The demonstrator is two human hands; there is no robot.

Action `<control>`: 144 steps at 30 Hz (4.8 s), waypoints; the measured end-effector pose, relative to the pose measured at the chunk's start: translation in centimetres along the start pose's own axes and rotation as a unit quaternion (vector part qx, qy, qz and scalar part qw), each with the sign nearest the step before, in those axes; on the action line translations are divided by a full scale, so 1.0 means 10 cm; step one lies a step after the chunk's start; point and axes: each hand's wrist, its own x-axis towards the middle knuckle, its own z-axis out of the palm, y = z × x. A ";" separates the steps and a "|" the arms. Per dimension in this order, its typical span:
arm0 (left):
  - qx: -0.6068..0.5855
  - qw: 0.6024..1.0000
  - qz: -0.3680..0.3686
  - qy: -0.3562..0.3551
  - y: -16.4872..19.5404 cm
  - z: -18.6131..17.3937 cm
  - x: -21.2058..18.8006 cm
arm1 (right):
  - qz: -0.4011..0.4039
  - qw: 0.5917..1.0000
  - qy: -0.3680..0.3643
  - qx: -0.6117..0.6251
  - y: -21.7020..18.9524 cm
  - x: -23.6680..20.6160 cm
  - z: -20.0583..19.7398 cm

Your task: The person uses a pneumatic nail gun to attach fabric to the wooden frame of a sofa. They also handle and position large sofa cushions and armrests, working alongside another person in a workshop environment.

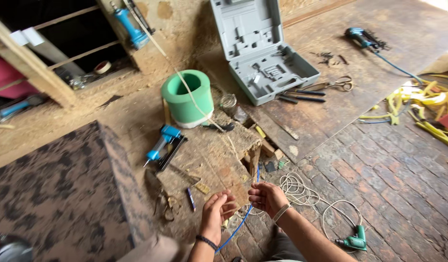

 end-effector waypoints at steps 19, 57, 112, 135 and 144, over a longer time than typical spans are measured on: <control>-0.033 0.979 -0.063 0.193 0.00 0.42 1.82 | -0.044 0.990 0.077 -0.111 -2.07 2.63 -0.28; -0.186 0.852 0.151 0.466 -0.14 -0.42 0.71 | -0.422 0.382 -0.516 -0.641 0.34 3.15 1.74; -0.545 0.301 0.275 0.732 -2.54 -1.22 -4.15 | 0.077 0.064 -0.795 -0.598 5.59 -1.83 2.80; -0.583 0.132 0.274 0.753 -3.19 -0.16 -4.19 | 0.061 -0.163 -0.807 -0.564 5.58 -2.73 1.79; -0.553 0.143 0.331 0.751 -3.28 -0.06 -4.42 | -0.031 -0.260 -0.786 -0.559 5.18 -2.81 1.52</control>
